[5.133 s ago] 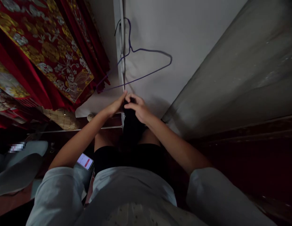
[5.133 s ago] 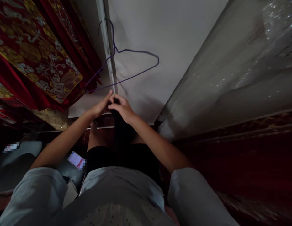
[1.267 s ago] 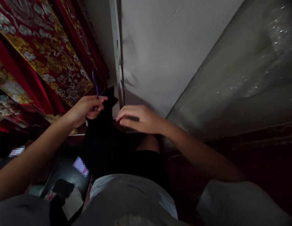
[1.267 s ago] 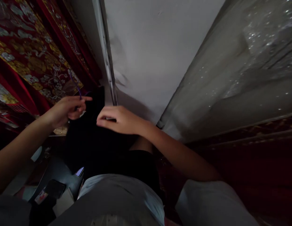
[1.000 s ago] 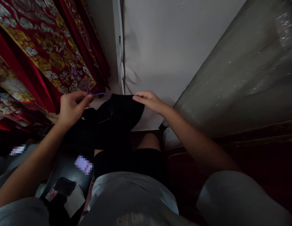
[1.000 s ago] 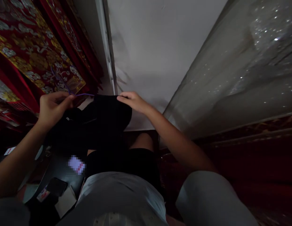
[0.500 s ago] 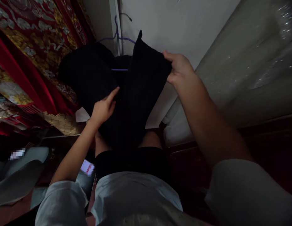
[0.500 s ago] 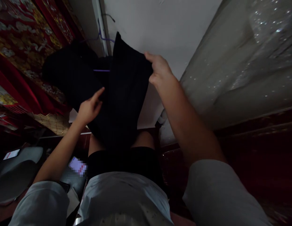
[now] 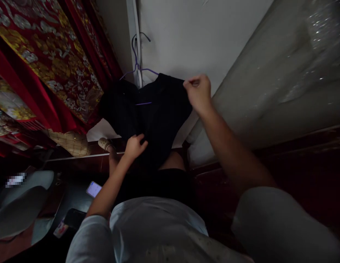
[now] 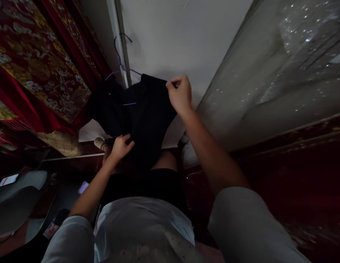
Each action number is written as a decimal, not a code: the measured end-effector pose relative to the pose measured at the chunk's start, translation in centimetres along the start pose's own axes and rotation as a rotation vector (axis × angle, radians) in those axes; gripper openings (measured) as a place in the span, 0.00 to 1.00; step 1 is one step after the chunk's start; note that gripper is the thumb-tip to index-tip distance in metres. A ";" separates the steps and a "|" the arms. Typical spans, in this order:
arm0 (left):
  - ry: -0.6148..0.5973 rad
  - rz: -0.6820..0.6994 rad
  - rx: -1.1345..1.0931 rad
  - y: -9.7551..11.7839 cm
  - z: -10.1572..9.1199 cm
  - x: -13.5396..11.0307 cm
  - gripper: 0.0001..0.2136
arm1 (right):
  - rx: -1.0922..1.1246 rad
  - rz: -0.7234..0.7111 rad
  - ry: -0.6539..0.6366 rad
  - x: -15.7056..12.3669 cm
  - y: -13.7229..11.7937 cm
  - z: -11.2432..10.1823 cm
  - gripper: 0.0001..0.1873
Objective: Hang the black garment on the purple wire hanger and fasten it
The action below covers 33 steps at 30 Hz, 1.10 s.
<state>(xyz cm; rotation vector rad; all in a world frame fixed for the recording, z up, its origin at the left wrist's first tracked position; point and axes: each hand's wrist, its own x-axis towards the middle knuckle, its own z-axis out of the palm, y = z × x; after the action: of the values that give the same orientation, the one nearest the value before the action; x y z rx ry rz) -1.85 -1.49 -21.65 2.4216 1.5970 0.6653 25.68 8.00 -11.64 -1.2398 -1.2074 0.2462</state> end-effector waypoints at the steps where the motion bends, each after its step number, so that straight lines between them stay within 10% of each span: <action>1: 0.080 -0.011 -0.101 0.1 1.0 -0.5 0.04 | -0.052 -0.022 0.055 -1.4 -0.5 0.4 0.05; 8: 0.411 -0.255 -0.946 2.2 7.8 -2.8 0.37 | 0.180 0.072 -0.068 -19.7 -0.8 6.0 0.14; 11: 0.389 -0.293 -1.077 1.8 9.0 -3.6 0.28 | 0.181 0.278 -0.200 -24.7 1.5 6.9 0.11; 15: 0.293 -0.179 -1.039 1.1 8.1 -4.0 0.10 | 0.246 0.324 -0.306 -24.7 2.5 6.5 0.09; 33: 0.266 -0.157 -0.699 4.6 6.1 -4.6 0.10 | 0.297 0.281 -0.307 -22.2 1.7 3.0 0.12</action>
<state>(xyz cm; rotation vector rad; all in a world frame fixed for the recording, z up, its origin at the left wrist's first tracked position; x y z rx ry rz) 3.19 -6.93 -26.57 1.7359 1.3083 1.2949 14.85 -5.49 -26.02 -1.1316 -1.1997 0.8188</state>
